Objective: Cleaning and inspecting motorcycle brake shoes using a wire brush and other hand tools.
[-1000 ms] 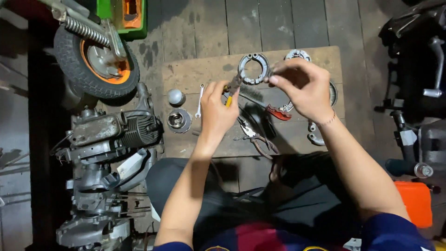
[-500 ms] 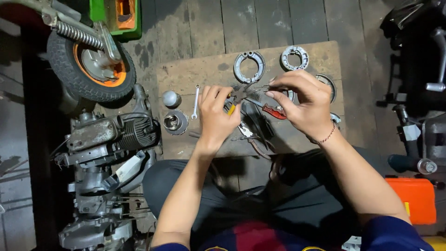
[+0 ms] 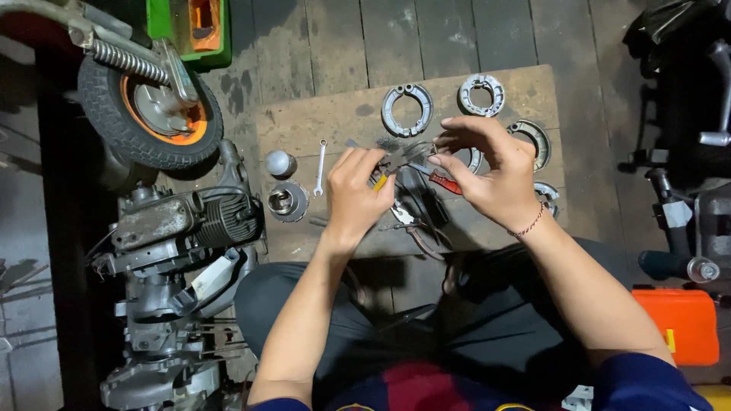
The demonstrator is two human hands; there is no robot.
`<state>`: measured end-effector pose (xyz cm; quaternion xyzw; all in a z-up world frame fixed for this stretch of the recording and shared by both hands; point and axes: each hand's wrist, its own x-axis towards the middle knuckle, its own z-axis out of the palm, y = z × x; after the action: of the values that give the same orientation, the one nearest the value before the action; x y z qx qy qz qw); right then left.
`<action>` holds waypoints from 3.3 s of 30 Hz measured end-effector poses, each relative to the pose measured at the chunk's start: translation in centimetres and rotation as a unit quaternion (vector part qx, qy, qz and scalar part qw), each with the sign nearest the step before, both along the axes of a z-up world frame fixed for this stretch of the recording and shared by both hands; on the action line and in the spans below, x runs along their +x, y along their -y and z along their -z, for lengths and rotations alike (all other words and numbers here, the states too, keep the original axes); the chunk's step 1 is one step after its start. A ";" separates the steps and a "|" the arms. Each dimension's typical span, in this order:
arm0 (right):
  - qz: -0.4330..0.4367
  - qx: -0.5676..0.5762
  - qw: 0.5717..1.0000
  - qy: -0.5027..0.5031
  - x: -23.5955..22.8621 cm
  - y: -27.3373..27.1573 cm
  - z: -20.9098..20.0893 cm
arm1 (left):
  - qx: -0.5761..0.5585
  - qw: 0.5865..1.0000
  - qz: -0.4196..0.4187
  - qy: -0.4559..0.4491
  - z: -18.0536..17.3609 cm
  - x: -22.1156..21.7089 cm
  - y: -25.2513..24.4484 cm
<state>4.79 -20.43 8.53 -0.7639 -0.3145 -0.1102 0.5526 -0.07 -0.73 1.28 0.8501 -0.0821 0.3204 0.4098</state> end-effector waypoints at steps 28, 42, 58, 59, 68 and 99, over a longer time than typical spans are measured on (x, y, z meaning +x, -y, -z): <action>0.024 -0.454 0.881 -0.134 6.0 4.3 12.7 | 0.067 0.997 -0.033 0.008 1.3 0.6 -2.4; 0.052 -0.611 0.789 0.039 2.5 6.8 29.8 | 0.014 0.993 0.033 0.109 0.0 1.0 -1.8; 0.054 -0.452 0.883 -0.113 4.0 5.5 24.0 | 0.035 0.982 0.005 0.185 -1.5 0.3 -2.7; 0.083 -0.412 0.888 -0.187 4.2 5.1 22.1 | 0.032 0.982 0.009 0.187 -1.7 0.3 -2.8; 0.054 -0.103 0.984 -0.138 4.3 8.3 9.3 | 0.034 0.982 -0.007 0.184 -1.3 0.3 -3.2; 0.182 -0.145 0.970 0.074 4.5 7.0 10.6 | 0.087 0.989 0.016 0.115 0.0 0.8 -2.6</action>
<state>9.32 -27.40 -2.06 -0.8700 -0.2229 -0.2184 0.3816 0.71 1.84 1.27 0.8387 -0.1698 0.4007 0.3274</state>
